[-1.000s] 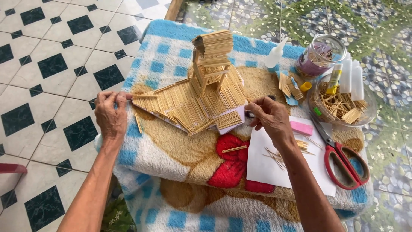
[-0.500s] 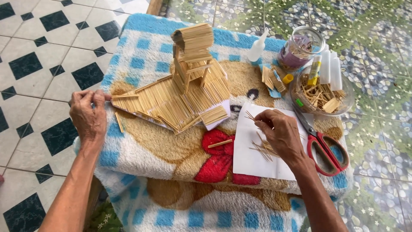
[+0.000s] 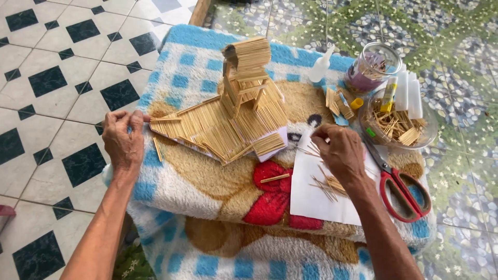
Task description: The person is gluing small wooden sticks together to build a decorative model structure.
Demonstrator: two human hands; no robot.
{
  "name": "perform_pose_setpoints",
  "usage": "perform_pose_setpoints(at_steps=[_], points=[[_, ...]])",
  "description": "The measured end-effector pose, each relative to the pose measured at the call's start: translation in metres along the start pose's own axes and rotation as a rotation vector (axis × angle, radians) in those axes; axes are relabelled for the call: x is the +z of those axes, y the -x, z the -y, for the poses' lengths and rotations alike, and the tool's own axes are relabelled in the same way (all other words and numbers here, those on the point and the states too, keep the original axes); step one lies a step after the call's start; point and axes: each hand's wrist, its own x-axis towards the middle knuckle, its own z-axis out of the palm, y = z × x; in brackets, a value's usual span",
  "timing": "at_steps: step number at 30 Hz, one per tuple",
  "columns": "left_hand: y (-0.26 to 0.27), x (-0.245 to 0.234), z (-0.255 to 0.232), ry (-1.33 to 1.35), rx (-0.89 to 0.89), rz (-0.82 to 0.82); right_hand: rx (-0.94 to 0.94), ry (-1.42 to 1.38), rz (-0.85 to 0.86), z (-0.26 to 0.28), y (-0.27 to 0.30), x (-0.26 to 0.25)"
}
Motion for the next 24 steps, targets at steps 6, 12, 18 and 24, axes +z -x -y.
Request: perform_pose_setpoints(at_steps=[6, 12, 18, 24], points=[[0.000, 0.004, 0.007, -0.029, -0.015, 0.004, 0.025, -0.086, 0.085, 0.025, -0.024, 0.022], [-0.004, 0.005, 0.001, 0.017, -0.107, -0.043, 0.059, -0.135, 0.076, 0.032, -0.034, 0.029], [-0.005, 0.002, 0.004, 0.029, -0.108, -0.084, 0.064, -0.165, 0.068, 0.033, -0.054, 0.047], [-0.003, -0.004, -0.005, 0.023, -0.146, -0.050, -0.138, 0.077, -0.131, 0.032, -0.054, 0.047]])
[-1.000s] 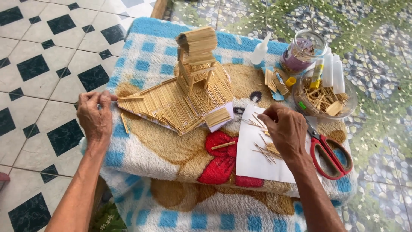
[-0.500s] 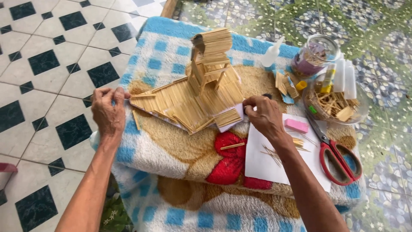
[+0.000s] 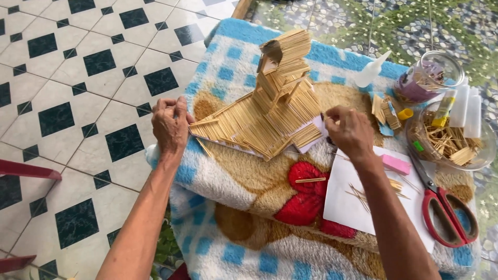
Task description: The person is gluing small wooden sticks together to build a decorative model structure.
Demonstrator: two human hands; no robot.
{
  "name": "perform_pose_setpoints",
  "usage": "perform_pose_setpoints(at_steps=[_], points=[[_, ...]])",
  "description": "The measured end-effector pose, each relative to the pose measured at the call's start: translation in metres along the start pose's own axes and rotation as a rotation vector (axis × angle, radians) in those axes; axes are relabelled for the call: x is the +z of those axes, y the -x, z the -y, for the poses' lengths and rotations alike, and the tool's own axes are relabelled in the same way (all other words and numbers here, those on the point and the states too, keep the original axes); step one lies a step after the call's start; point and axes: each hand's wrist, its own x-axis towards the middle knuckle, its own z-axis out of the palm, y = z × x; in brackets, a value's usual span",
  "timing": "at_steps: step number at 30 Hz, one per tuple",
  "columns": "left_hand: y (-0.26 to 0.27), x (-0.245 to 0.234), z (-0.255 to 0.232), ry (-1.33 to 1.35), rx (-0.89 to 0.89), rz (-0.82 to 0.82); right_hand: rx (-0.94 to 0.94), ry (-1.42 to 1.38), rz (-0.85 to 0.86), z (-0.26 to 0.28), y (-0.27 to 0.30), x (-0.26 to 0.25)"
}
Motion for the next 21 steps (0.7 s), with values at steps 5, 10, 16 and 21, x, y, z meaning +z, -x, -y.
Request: perform_pose_setpoints(at_steps=[5, 10, 16, 21], points=[[0.001, -0.004, -0.002, 0.022, 0.011, 0.031, -0.202, -0.250, -0.004, 0.093, 0.023, 0.000], [-0.001, -0.007, -0.005, 0.018, 0.014, 0.029, -0.473, -0.399, 0.117, 0.171, 0.006, 0.014], [-0.003, -0.009, -0.006, 0.145, -0.101, -0.009, -0.604, -0.363, 0.253, 0.205, -0.005, 0.016], [-0.004, -0.007, -0.005, 0.232, -0.167, -0.097, -0.619, -0.306, 0.287, 0.199, -0.013, 0.052]])
